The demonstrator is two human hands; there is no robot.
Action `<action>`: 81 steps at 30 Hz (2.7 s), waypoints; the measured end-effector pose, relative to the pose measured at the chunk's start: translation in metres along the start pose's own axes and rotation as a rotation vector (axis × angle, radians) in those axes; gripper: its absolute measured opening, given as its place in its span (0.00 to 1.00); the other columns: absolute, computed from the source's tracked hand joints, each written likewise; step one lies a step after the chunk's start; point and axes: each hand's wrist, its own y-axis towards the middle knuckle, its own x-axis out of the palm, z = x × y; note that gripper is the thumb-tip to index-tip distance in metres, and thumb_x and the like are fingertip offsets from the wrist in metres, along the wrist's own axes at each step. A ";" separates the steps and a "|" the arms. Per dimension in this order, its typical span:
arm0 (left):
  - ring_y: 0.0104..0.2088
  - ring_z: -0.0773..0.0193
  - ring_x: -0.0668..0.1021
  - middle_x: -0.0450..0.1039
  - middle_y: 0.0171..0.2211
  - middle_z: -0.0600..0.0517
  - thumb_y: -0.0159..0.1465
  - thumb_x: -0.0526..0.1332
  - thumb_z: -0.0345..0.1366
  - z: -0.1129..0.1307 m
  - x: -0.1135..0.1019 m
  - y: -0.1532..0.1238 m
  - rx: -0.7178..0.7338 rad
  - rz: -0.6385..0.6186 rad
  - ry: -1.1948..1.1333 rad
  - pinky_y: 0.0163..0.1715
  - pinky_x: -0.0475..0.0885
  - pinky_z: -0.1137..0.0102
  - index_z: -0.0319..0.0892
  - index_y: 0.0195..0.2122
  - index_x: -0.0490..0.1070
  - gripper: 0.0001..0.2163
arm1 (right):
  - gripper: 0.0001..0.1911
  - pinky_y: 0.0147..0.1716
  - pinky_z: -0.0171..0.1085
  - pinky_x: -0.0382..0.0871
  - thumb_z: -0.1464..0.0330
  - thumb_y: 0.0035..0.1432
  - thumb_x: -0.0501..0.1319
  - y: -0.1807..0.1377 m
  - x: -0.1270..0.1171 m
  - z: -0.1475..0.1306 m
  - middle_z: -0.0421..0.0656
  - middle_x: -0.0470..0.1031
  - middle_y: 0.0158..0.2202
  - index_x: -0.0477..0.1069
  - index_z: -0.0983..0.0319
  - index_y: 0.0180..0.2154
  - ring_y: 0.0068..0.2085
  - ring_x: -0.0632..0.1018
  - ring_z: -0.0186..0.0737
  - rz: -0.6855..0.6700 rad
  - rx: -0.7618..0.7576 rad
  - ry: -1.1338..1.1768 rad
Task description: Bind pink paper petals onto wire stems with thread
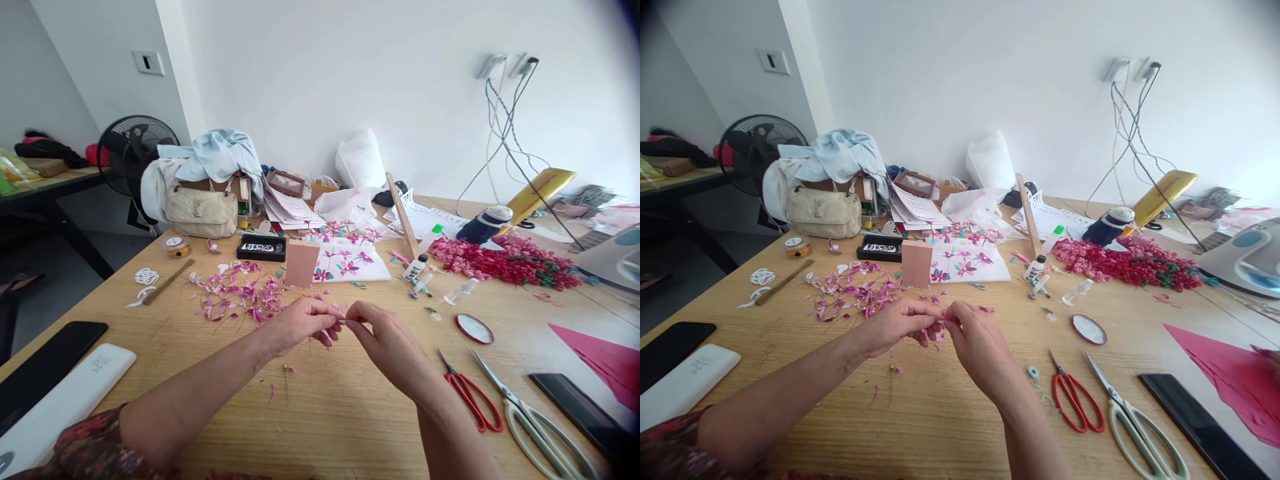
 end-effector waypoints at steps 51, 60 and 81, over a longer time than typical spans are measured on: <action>0.21 0.72 0.70 0.68 0.21 0.53 0.53 0.60 0.38 0.002 -0.002 -0.004 0.137 0.036 0.232 0.24 0.67 0.75 0.35 0.23 0.72 0.10 | 0.08 0.32 0.33 0.62 0.71 0.55 0.53 -0.005 -0.010 0.001 0.39 0.75 0.30 0.71 0.60 0.33 0.32 0.73 0.35 -0.051 -0.018 0.209; 0.22 0.72 0.71 0.68 0.21 0.53 0.54 0.60 0.36 0.000 -0.003 -0.003 0.111 0.023 0.248 0.24 0.67 0.75 0.35 0.25 0.72 0.09 | 0.09 0.28 0.32 0.59 0.71 0.56 0.51 -0.004 -0.006 0.004 0.38 0.72 0.26 0.68 0.60 0.27 0.30 0.71 0.34 -0.037 -0.047 0.115; 0.23 0.71 0.70 0.66 0.23 0.54 0.56 0.56 0.34 0.000 0.005 -0.003 0.166 0.081 0.359 0.23 0.68 0.76 0.37 0.31 0.73 0.08 | 0.10 0.29 0.34 0.58 0.71 0.58 0.47 -0.003 0.001 -0.004 0.42 0.70 0.25 0.61 0.60 0.26 0.30 0.71 0.38 -0.018 0.004 -0.052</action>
